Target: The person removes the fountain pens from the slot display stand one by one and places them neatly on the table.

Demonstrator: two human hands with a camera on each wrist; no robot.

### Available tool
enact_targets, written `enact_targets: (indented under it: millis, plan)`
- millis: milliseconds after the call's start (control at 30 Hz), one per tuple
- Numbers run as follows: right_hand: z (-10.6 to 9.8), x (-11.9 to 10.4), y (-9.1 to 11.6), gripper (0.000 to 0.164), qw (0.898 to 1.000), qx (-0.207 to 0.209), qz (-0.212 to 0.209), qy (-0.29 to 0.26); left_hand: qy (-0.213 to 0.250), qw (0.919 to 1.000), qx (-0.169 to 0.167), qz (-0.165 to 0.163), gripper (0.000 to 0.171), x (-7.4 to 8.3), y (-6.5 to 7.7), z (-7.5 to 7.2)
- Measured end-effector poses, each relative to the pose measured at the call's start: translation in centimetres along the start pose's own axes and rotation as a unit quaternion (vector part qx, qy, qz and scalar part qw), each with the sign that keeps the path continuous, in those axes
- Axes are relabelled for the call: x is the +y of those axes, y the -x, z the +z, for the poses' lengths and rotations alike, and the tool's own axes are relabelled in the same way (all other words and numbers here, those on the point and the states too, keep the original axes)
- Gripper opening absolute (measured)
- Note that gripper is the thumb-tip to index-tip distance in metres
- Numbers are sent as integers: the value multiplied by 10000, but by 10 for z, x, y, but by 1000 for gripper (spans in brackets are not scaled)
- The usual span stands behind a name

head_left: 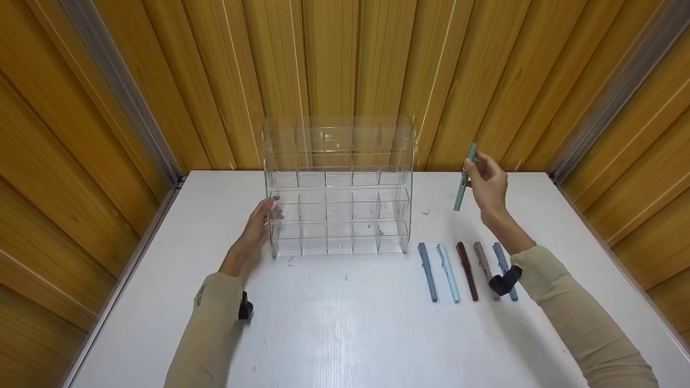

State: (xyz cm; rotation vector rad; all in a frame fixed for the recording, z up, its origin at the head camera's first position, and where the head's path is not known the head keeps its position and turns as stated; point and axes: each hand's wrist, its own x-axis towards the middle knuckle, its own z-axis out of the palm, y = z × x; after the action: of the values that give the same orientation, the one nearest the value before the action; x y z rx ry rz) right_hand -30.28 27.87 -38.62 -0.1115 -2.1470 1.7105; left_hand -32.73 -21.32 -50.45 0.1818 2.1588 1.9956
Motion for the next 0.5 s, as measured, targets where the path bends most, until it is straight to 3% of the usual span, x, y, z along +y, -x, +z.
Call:
enact_targets:
  millis: [333,500]
  plan:
    - [-35,28,-5,39,9970,303,706,-1,-65,9999,47,-79,79,0,0,1]
    - [-50,38,-4,45,9942,411,995,23,-5,10000,-74,-27,81,0,1,0]
